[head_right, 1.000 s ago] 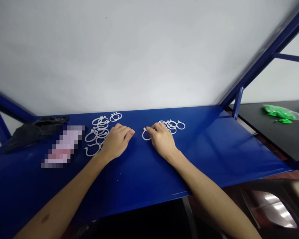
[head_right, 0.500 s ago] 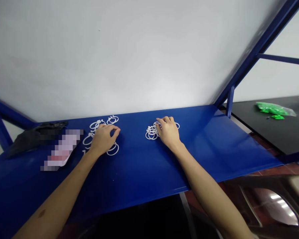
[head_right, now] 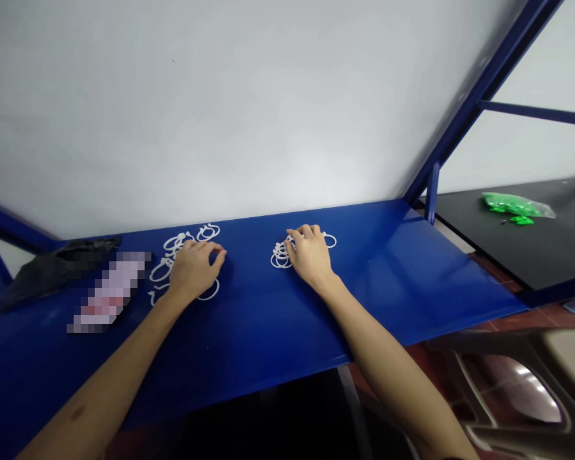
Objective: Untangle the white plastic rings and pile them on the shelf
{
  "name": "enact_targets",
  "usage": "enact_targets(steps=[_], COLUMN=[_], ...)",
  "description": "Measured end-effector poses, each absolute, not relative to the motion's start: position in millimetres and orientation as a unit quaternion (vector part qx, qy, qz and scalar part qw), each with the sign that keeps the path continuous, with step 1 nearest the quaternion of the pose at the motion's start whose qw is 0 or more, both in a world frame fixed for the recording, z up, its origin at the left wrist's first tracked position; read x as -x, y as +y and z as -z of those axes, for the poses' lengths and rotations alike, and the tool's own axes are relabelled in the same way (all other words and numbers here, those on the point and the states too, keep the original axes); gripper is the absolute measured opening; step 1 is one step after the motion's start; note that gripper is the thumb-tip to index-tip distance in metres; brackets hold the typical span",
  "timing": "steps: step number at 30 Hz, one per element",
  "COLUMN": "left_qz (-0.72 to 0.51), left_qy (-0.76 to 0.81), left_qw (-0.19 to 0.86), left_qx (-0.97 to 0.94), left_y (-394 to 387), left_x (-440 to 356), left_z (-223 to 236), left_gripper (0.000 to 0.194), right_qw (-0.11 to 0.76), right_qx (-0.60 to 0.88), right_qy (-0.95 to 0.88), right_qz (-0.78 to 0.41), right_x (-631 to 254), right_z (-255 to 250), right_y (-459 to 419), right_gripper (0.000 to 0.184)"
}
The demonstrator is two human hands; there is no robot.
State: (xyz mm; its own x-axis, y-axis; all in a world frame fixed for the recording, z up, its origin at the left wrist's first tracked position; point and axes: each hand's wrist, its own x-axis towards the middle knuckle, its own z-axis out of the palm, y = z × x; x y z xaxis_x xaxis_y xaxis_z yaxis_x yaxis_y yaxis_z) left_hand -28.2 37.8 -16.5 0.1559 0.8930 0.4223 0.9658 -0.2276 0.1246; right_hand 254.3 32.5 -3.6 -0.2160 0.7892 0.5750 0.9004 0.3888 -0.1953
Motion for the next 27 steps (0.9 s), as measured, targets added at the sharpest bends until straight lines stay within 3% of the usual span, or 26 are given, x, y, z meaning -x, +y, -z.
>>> enact_targets(steps=[6, 11, 17, 21, 24, 27], left_qz=[0.120, 0.095, 0.175, 0.296, 0.386, 0.400], left_qy=[-0.650, -0.640, -0.615, -0.547, -0.424, -0.325], left_qw=[0.104, 0.111, 0.133, 0.179, 0.215, 0.244], left_qx=[0.743, 0.754, 0.758, 0.762, 0.790, 0.821], left_y=[72, 79, 45, 16, -7, -22], left_x=[38, 51, 54, 34, 8, -13], left_z=[13, 19, 5, -20, -32, -29], left_gripper=[0.050, 0.037, 0.020, 0.013, 0.011, 0.015], right_qw=[0.304, 0.304, 0.301, 0.335, 0.371, 0.392], right_qx=[0.534, 0.530, 0.517, 0.488, 0.441, 0.399], right_qy=[-0.785, -0.789, -0.800, -0.806, -0.815, -0.813], right_qz=[0.072, 0.061, 0.045, 0.015, -0.059, -0.161], right_x=[-249, -245, -241, -237, -229, -218], right_z=[5, 1, -3, -4, -7, -11], right_y=[30, 26, 22, 18, 10, -3], right_gripper=[0.031, 0.029, 0.029, 0.027, 0.028, 0.027])
